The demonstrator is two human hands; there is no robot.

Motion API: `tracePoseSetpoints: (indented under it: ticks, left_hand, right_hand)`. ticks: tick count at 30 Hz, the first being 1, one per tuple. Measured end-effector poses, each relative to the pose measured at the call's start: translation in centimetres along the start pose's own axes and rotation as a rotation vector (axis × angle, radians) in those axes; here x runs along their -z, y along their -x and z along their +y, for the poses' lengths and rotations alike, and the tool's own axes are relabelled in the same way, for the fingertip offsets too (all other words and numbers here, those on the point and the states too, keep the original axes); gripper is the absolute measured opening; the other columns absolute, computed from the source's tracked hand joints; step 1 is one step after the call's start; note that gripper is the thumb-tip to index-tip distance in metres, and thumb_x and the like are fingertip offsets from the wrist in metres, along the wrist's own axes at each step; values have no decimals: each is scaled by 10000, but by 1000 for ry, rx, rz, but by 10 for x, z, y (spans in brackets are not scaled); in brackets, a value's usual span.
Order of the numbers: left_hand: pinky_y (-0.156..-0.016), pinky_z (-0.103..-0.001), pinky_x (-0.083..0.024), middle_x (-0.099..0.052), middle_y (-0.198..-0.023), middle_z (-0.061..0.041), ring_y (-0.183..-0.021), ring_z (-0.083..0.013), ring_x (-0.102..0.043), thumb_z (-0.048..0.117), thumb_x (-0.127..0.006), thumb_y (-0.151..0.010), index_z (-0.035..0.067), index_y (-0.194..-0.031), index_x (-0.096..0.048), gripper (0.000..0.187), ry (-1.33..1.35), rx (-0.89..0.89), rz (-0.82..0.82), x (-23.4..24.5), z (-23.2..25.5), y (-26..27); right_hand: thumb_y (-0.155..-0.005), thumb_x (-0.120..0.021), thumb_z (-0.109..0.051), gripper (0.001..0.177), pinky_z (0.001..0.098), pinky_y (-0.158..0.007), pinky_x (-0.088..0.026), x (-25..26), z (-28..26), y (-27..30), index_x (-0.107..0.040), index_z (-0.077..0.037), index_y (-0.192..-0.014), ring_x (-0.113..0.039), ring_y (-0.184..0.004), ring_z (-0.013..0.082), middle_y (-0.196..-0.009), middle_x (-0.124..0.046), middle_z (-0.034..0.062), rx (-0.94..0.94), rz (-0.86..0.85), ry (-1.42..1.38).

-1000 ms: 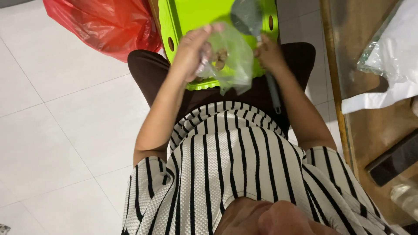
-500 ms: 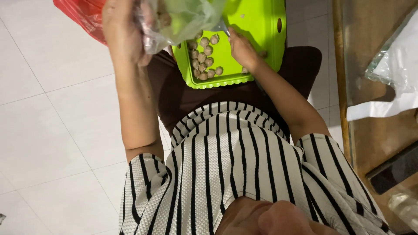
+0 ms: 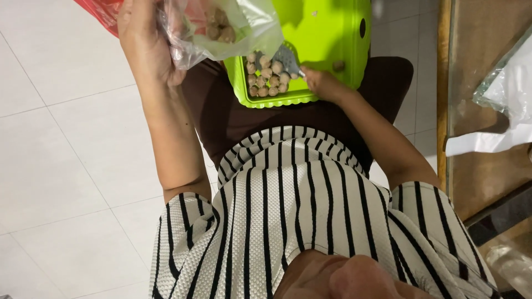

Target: The person uses a slotted spoon to transfer meatballs from a bowl into a plastic bag, then ties the bag shut.

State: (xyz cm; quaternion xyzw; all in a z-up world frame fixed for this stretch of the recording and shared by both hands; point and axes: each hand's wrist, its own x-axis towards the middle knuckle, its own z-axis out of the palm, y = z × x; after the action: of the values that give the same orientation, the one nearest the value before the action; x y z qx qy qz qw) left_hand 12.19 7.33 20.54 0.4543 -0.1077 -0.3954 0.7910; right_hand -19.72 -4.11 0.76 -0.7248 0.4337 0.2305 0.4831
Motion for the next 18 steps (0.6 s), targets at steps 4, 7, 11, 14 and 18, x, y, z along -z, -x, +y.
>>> tracePoseSetpoints:
  ticks: [4,7,11,14,18]
  left_hand:
    - [-463,-264,-228,-422,-447,-58,-390,-136,-328,87,-647,-934,96,-517,-418,475,-41,5,-18,-2,1,3]
    - [-440,-263,-239,-424,-443,-61,-381,-133,-331,88,-656,-920,92,-531,-438,446,-12,26,-13,2,-5,1]
    - [-394,-282,-256,-454,-471,-65,-365,-145,-362,166,-686,-939,80,-655,-528,336,1,36,-50,7,-11,1]
    - [-414,-284,-305,-476,-486,-31,-377,-134,-393,273,-714,-928,104,-677,-538,350,-27,52,-61,4,-11,6]
    - [-384,-258,-306,-524,-559,14,-404,-100,-437,351,-638,-998,127,-795,-605,305,-99,53,-170,14,-19,9]
  right_hand:
    - [-1079,-347,-146,520,299,-481,-332,-6,9,-5,-404,-217,-1591,-381,-509,154,-650,-414,18,52,-48,25]
    - [-1057,-343,-209,553,325,-578,-363,-4,16,-13,-397,-224,-1608,-459,-616,174,-796,-567,52,-44,-66,-67]
    - [-1059,-417,-186,545,271,-471,-412,-2,34,-28,-384,-144,-1602,-478,-545,132,-774,-571,16,-57,-171,-366]
    - [-1043,-477,-209,590,257,-443,-397,-4,47,-39,-353,-99,-1609,-464,-519,109,-750,-572,10,-51,-201,-644]
    - [-1053,-486,-163,620,235,-454,-424,-7,52,-45,-287,-86,-1635,-483,-517,90,-775,-613,4,-104,-166,-836]
